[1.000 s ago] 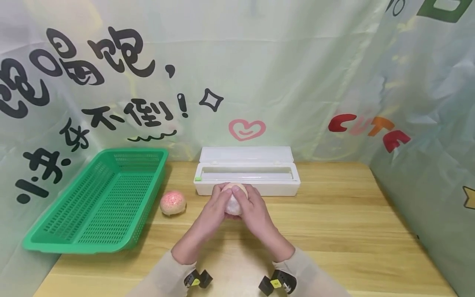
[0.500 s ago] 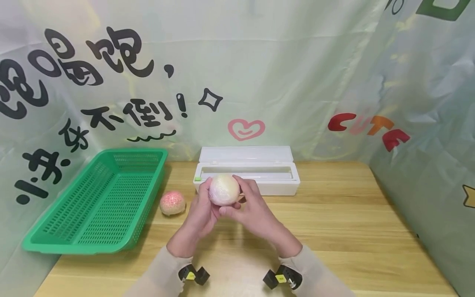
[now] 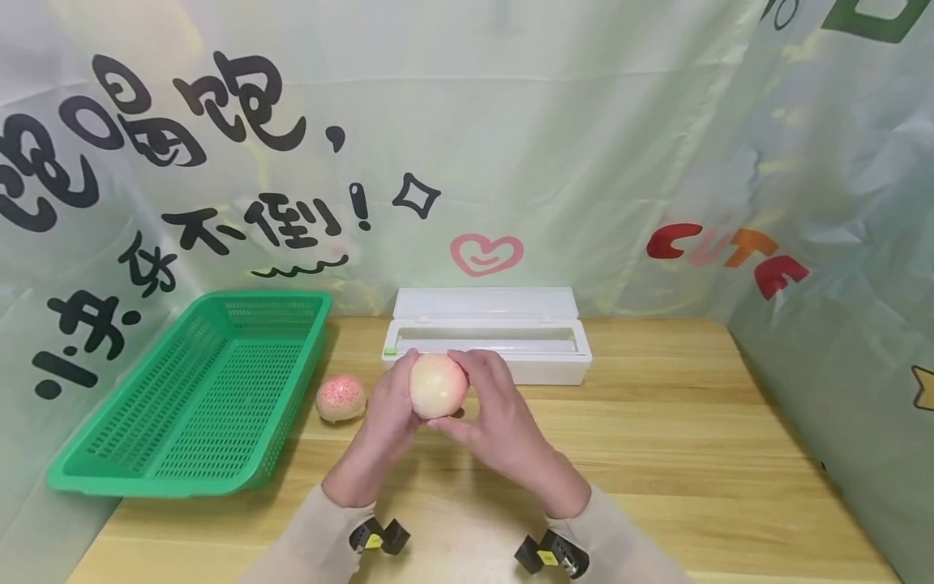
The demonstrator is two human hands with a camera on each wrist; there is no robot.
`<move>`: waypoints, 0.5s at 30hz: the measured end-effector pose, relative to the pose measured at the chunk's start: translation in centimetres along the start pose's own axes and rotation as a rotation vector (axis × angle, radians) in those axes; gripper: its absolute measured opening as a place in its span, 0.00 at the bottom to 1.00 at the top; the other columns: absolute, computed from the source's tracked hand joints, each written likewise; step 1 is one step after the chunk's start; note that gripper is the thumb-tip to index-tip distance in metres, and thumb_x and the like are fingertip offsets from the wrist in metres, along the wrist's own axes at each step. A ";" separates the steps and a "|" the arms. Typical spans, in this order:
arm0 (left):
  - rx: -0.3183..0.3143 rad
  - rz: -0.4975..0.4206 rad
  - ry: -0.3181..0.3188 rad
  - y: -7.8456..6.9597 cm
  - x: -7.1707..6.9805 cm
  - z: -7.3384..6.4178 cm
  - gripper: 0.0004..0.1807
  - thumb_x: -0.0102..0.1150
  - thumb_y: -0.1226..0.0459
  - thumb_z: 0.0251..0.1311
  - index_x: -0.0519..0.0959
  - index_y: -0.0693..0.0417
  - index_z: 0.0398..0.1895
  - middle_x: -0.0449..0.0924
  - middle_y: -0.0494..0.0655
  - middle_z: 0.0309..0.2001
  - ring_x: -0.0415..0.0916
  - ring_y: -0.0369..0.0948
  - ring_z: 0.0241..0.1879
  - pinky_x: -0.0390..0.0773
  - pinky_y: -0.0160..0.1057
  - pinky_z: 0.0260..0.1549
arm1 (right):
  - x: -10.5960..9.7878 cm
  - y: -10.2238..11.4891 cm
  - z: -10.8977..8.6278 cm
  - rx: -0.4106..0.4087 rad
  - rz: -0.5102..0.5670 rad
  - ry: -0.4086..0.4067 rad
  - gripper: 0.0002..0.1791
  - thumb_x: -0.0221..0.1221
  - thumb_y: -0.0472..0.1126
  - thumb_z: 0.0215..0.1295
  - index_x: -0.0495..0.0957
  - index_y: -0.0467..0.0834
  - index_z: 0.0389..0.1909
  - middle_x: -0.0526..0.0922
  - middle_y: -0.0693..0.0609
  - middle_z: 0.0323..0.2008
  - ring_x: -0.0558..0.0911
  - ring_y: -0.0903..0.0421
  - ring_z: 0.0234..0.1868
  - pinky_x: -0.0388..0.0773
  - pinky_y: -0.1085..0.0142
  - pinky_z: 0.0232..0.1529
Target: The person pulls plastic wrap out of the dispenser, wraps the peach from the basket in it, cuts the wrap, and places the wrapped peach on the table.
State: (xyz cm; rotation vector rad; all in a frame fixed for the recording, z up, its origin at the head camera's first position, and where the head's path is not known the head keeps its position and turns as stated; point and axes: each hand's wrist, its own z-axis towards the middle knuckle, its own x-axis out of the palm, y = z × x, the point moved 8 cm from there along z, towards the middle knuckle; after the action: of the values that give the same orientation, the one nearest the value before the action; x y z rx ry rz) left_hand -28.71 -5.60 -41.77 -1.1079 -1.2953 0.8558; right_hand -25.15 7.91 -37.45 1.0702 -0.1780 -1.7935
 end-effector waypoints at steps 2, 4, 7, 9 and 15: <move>-0.038 -0.066 0.056 0.3 0.3 -0.1 0.35 0.36 0.43 0.82 0.73 0.68 0.61 0.84 0.54 0.44 0.89 0.47 0.33 0.90 0.44 0.36 | 0.1 -0.1 0.0 0.032 0.044 0.026 0.51 0.84 0.41 0.48 0.69 0.45 0.73 0.75 0.45 0.65 0.78 0.48 0.62 0.82 0.46 0.58; -0.060 -0.057 0.090 0.4 0.4 -0.2 0.39 0.35 0.38 0.81 0.72 0.66 0.65 0.83 0.55 0.47 0.89 0.46 0.36 0.90 0.44 0.38 | 0.1 -0.3 0.0 0.057 0.068 0.039 0.51 0.84 0.41 0.48 0.68 0.44 0.73 0.76 0.44 0.67 0.78 0.46 0.65 0.79 0.44 0.63; -0.035 0.041 0.087 0.2 0.2 -0.4 0.42 0.33 0.34 0.79 0.73 0.60 0.70 0.81 0.57 0.55 0.86 0.44 0.41 0.88 0.43 0.38 | 0.0 -0.4 -0.1 0.065 0.040 0.027 0.50 0.84 0.41 0.48 0.69 0.43 0.72 0.78 0.43 0.65 0.78 0.44 0.66 0.78 0.43 0.65; 0.013 0.143 0.069 -0.2 0.2 -0.5 0.40 0.33 0.34 0.80 0.74 0.56 0.71 0.79 0.58 0.57 0.83 0.42 0.43 0.87 0.42 0.37 | -0.1 -0.4 -0.1 0.055 -0.005 0.007 0.49 0.84 0.42 0.47 0.70 0.41 0.71 0.78 0.44 0.62 0.78 0.46 0.63 0.80 0.45 0.63; 0.095 0.304 -0.038 -0.7 0.2 -0.6 0.27 0.39 0.48 0.83 0.81 0.56 0.59 0.82 0.56 0.50 0.79 0.41 0.40 0.82 0.39 0.37 | 0.2 0.1 -0.2 0.005 -0.089 -0.028 0.49 0.86 0.47 0.44 0.73 0.40 0.67 0.78 0.45 0.52 0.79 0.51 0.53 0.84 0.52 0.54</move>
State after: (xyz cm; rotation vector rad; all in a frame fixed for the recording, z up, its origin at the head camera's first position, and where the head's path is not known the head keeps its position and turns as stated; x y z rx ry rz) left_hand -28.17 -5.67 -40.99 -1.2358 -1.1194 1.1563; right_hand -24.94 7.75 -37.66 1.0719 -0.1535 -1.8895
